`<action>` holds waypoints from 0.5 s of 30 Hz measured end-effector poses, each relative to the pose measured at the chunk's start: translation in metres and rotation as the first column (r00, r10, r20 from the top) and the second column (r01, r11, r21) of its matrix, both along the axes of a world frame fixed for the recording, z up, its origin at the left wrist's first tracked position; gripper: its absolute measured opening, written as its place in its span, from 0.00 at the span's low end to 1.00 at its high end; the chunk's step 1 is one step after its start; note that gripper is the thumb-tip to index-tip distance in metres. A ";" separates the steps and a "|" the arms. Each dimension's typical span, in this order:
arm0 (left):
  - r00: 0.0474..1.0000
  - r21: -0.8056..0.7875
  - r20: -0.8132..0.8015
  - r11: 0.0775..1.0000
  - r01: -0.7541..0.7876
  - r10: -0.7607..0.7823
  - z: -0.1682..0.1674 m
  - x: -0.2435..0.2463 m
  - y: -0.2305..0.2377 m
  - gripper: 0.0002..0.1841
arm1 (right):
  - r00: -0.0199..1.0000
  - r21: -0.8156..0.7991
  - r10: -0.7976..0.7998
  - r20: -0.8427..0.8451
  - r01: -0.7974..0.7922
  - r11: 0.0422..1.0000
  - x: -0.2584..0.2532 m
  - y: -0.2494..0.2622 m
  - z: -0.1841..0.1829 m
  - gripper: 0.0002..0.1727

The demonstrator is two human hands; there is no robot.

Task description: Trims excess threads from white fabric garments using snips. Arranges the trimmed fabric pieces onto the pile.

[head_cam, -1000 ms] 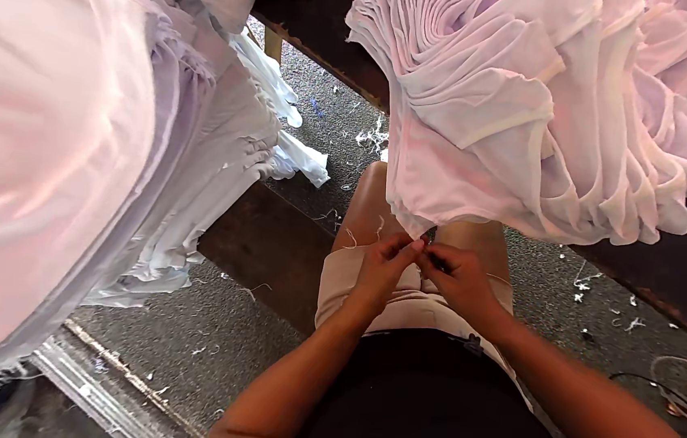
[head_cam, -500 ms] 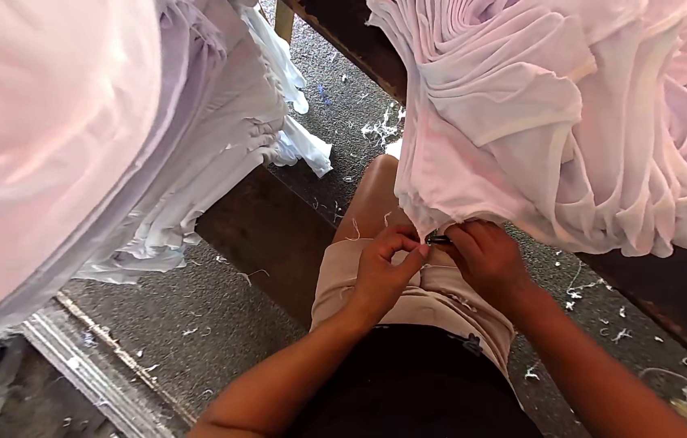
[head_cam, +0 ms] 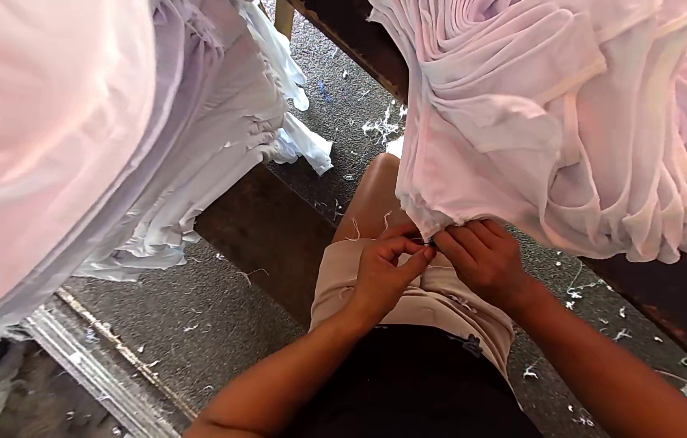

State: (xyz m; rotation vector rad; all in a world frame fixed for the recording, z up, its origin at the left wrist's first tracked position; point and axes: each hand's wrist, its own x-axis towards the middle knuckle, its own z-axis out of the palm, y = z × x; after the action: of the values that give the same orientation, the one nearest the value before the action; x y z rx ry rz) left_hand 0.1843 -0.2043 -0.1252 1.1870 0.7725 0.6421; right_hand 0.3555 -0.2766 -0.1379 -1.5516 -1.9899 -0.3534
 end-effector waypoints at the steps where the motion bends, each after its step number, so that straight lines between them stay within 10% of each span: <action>1: 1.000 0.004 0.000 1.000 -0.002 0.002 0.000 0.000 0.000 0.05 | 1.000 0.006 0.007 0.000 -0.007 1.000 0.001 0.001 -0.001 0.06; 10: 0.990 -0.011 0.139 1.000 0.006 -0.004 -0.012 0.001 0.003 0.06 | 0.999 -0.011 0.036 -0.029 -0.036 0.999 0.005 0.005 -0.005 0.07; 15: 0.937 -0.544 0.250 0.836 -0.072 0.243 0.000 0.014 0.011 0.12 | 0.990 -0.044 -0.025 -0.140 0.019 0.999 0.008 0.007 -0.008 0.09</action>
State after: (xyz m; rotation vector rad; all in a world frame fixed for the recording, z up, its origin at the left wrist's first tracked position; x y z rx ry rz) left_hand 0.1984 -0.1935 -0.1248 0.4985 0.7205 0.6770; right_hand 0.3632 -0.2692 -0.1459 -1.5803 -1.8848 -0.2056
